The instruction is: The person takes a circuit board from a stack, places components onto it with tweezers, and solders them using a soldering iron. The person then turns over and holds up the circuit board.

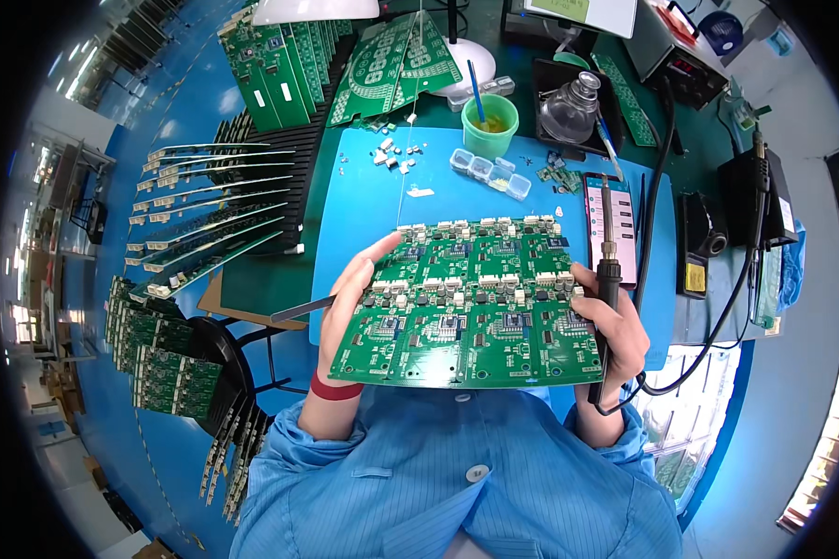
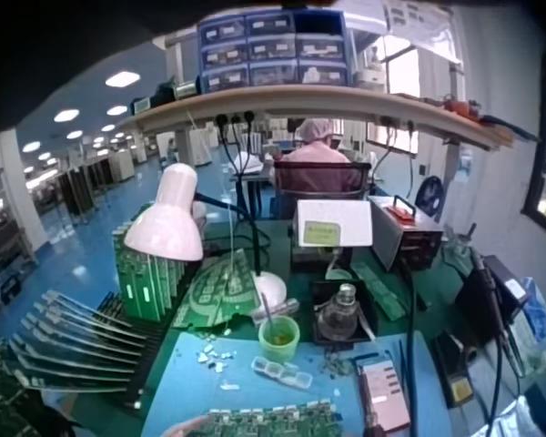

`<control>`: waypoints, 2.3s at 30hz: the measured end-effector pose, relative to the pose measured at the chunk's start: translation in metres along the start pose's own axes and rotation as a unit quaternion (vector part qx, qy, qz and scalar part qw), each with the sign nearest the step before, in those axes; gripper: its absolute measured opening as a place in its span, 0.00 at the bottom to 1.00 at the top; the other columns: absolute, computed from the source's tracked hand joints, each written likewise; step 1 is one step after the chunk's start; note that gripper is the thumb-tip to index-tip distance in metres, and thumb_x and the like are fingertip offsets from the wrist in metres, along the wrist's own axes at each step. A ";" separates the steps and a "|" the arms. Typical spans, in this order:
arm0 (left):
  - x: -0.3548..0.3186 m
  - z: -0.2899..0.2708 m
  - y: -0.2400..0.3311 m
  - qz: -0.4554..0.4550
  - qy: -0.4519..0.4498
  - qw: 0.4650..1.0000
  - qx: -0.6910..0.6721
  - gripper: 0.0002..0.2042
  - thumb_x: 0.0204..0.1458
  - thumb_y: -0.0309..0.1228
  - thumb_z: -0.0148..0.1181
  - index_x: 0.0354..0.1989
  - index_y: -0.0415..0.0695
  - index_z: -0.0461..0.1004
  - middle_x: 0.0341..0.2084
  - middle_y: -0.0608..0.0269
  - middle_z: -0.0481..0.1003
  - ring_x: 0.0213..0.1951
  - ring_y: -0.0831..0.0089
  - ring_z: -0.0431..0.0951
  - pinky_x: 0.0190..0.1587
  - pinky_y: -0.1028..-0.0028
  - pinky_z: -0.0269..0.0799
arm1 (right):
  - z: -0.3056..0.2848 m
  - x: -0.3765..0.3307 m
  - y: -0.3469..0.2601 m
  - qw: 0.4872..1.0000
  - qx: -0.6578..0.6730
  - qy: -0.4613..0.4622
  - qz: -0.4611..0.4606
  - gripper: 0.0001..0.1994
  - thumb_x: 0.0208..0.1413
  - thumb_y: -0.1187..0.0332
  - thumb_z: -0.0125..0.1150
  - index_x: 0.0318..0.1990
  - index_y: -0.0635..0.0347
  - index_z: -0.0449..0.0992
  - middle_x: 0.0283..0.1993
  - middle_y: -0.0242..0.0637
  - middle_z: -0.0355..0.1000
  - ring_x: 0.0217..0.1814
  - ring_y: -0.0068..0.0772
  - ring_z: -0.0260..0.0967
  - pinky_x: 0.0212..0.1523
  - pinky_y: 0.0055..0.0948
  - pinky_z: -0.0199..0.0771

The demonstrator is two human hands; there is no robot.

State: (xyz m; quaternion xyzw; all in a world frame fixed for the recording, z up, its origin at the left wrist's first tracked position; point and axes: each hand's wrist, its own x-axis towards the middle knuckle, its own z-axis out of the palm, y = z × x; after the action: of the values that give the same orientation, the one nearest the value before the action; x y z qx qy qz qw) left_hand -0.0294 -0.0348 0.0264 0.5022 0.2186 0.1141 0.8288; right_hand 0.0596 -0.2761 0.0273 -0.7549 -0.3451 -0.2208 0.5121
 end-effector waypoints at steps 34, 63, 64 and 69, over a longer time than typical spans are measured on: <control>0.001 -0.009 0.004 -0.024 -0.097 0.993 -0.055 0.35 0.65 0.55 0.29 0.61 0.31 0.60 0.53 0.49 0.72 0.50 0.68 0.77 0.51 0.70 0.78 | -0.006 -0.003 0.010 0.995 0.053 -0.011 0.084 0.08 0.55 0.71 0.63 0.38 0.68 0.77 0.41 0.55 0.77 0.42 0.42 0.78 0.44 0.31 0.76; -0.009 -0.009 0.007 -0.058 -0.069 0.996 -0.019 0.35 0.65 0.58 0.29 0.57 0.33 0.64 0.46 0.54 0.74 0.46 0.74 0.78 0.48 0.76 0.77 | -0.007 -0.016 0.012 0.990 0.065 -0.023 0.120 0.11 0.55 0.69 0.64 0.39 0.66 0.72 0.44 0.62 0.75 0.45 0.44 0.76 0.49 0.37 0.75; -0.010 -0.008 0.009 -0.059 -0.072 0.996 -0.007 0.35 0.64 0.58 0.30 0.57 0.33 0.64 0.46 0.54 0.74 0.46 0.74 0.78 0.48 0.76 0.76 | -0.005 -0.015 0.012 0.991 0.068 -0.008 0.113 0.08 0.54 0.72 0.64 0.38 0.66 0.73 0.43 0.60 0.76 0.44 0.44 0.77 0.47 0.36 0.76; -0.012 -0.007 0.011 -0.059 -0.081 0.995 0.004 0.35 0.64 0.58 0.32 0.56 0.34 0.65 0.46 0.54 0.75 0.45 0.76 0.78 0.47 0.77 0.77 | -0.004 -0.014 0.012 0.992 0.068 0.008 0.104 0.08 0.53 0.73 0.65 0.38 0.66 0.74 0.42 0.59 0.77 0.42 0.44 0.78 0.43 0.34 0.77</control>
State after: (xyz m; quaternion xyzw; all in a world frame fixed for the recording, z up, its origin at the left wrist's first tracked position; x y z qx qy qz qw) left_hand -0.0431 -0.0288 0.0364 0.4996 0.1802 0.0226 0.8470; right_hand 0.0590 -0.2870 0.0121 -0.7481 -0.2749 -0.1480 0.5855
